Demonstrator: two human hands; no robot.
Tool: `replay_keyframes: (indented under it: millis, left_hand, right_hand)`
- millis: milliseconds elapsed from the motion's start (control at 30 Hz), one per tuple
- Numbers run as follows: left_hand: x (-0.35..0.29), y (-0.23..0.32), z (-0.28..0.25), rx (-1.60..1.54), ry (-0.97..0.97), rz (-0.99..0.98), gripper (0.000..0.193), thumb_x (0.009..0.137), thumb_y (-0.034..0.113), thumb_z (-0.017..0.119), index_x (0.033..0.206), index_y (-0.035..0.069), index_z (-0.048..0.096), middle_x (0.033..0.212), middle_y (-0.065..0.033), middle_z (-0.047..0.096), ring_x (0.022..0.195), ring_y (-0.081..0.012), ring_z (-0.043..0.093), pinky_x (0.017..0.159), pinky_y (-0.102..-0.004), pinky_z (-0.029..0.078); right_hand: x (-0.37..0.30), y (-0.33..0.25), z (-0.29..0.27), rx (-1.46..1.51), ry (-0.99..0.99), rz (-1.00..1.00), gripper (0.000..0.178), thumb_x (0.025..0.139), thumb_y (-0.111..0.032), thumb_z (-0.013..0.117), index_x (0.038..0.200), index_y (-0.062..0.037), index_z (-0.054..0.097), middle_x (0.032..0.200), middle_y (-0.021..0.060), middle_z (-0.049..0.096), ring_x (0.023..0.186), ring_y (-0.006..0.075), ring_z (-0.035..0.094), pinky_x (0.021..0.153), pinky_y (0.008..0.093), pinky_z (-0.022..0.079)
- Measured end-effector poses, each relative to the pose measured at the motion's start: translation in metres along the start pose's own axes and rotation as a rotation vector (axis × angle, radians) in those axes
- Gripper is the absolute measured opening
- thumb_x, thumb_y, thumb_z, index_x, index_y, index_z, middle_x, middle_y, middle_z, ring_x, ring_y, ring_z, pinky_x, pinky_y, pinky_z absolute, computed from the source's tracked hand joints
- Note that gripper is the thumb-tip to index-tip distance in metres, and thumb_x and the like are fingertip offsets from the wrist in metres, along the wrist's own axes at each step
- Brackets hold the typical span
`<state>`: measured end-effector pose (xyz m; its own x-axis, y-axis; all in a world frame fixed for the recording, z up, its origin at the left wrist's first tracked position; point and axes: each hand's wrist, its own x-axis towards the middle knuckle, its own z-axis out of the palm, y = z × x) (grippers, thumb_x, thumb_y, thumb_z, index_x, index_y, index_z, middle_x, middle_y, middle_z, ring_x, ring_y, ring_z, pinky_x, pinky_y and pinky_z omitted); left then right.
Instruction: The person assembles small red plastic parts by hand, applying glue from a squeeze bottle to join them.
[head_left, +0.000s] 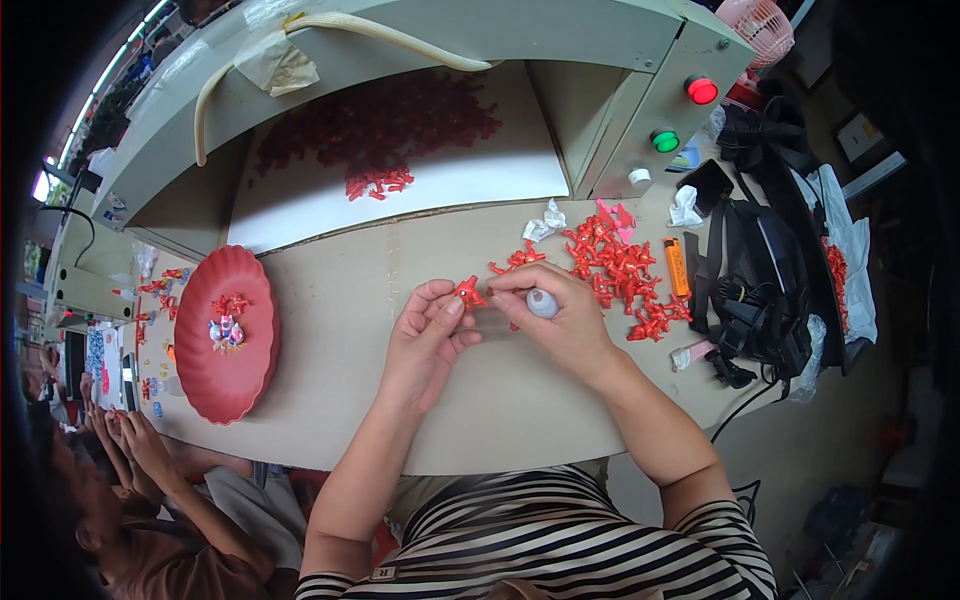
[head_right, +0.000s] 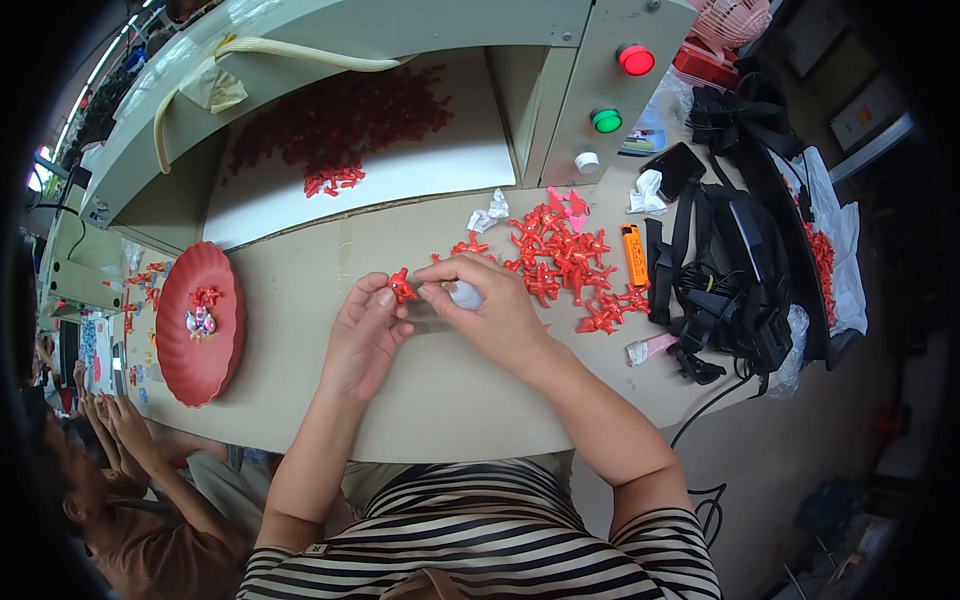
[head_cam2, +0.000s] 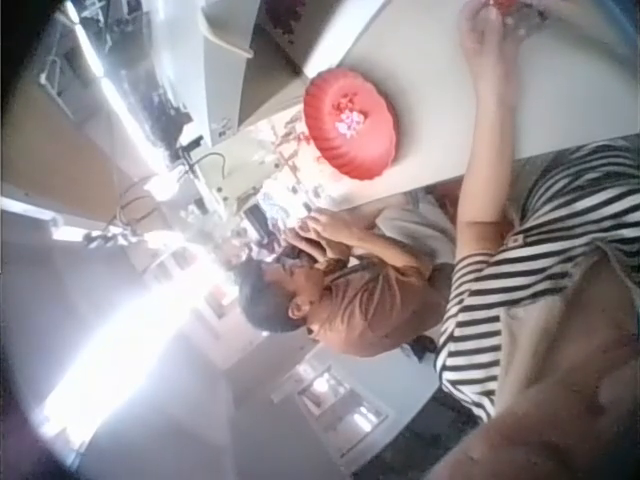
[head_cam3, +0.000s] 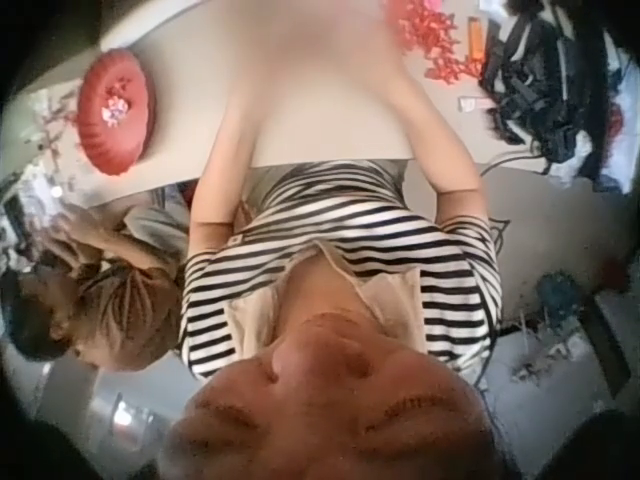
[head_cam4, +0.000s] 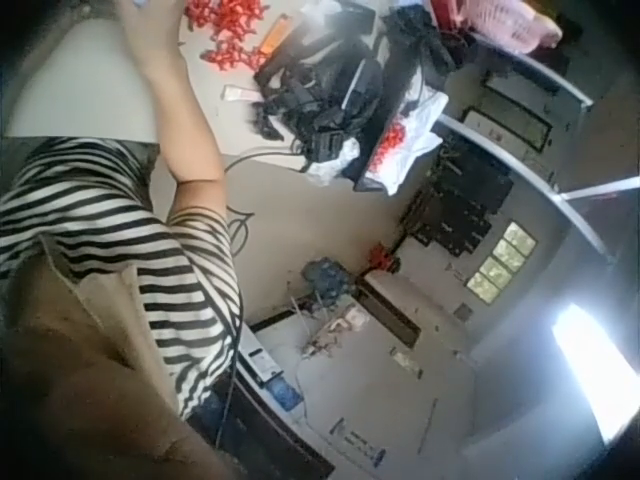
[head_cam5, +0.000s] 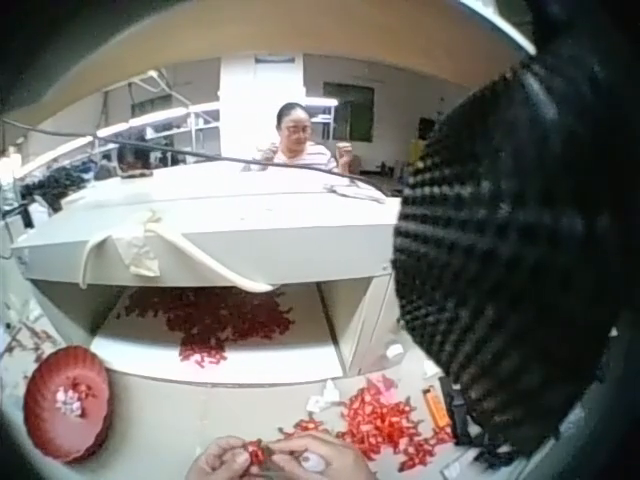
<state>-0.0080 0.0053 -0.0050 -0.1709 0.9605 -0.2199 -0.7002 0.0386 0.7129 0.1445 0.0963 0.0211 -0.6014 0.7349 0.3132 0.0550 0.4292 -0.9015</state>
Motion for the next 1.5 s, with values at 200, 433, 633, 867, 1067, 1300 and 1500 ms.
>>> replay_keyframes:
  millis: [200,433,633,867,1067,1300,1500]
  left_hand:
    - [-0.002,0.006,0.013,0.057,0.078,0.000,0.028,0.087,0.008,0.052,0.114,0.003,0.048,0.098,-0.0039,0.057,0.084,-0.0114,0.056,0.077,-0.0285,0.051]
    - [-0.004,0.004,0.013,0.103,0.080,0.025,0.026,0.086,0.007,0.054,0.111,0.002,0.050,0.099,-0.0052,0.057,0.087,-0.0130,0.057,0.079,-0.0305,0.051]
    - [-0.004,0.004,0.013,0.304,0.121,0.178,0.024,0.085,0.006,0.055,0.108,0.002,0.051,0.098,-0.0052,0.057,0.088,-0.0120,0.056,0.074,-0.0269,0.050]
    - [-0.005,0.003,0.010,0.618,0.147,0.439,0.024,0.084,0.002,0.055,0.108,-0.001,0.052,0.108,-0.0082,0.051,0.094,-0.0138,0.053,0.074,-0.0275,0.049]
    - [-0.002,-0.001,0.008,0.679,0.186,0.476,0.023,0.082,0.001,0.058,0.105,0.001,0.057,0.106,-0.0062,0.050,0.088,-0.0110,0.056,0.071,-0.0215,0.048]
    - [0.001,-0.006,0.004,0.690,0.187,0.503,0.022,0.081,-0.001,0.058,0.103,0.001,0.057,0.106,-0.0063,0.050,0.087,-0.0115,0.056,0.071,-0.0214,0.048]
    - [0.001,-0.007,0.007,0.614,0.194,0.421,0.022,0.082,-0.003,0.055,0.104,0.001,0.052,0.104,-0.0049,0.051,0.086,-0.0098,0.055,0.069,-0.0201,0.047]
  right_hand:
    - [-0.001,0.003,0.003,0.003,-0.042,0.038,0.015,0.075,-0.004,0.064,0.090,-0.0023,0.062,0.086,0.0058,0.060,0.077,0.0126,0.057,0.068,0.0243,0.045]
    - [-0.001,0.008,0.000,0.032,-0.049,0.057,0.014,0.079,-0.006,0.062,0.091,-0.0016,0.060,0.085,0.0054,0.060,0.073,0.0114,0.057,0.065,0.0233,0.046]
    - [0.003,-0.018,-0.020,0.241,-0.027,0.375,0.021,0.084,-0.014,0.057,0.101,-0.0019,0.053,0.083,0.0048,0.059,0.069,0.0087,0.057,0.058,0.0212,0.046]
    - [-0.001,-0.005,-0.016,0.069,-0.002,0.152,0.028,0.082,-0.021,0.061,0.102,-0.0037,0.049,0.083,0.0051,0.059,0.069,0.0097,0.056,0.060,0.0223,0.045]
    - [-0.001,-0.018,-0.026,0.150,0.067,0.081,0.025,0.082,-0.017,0.061,0.099,-0.0024,0.051,0.087,0.0055,0.058,0.071,0.0103,0.054,0.061,0.0232,0.043]
    - [-0.004,-0.020,-0.021,0.253,0.124,0.096,0.027,0.082,-0.023,0.062,0.096,-0.0023,0.050,0.089,0.0048,0.054,0.076,0.0093,0.053,0.064,0.0217,0.044]
    - [-0.008,-0.012,-0.019,-0.037,0.167,-0.110,0.027,0.072,-0.016,0.072,0.089,-0.0014,0.055,0.081,0.0081,0.060,0.066,0.0138,0.059,0.056,0.0246,0.046]
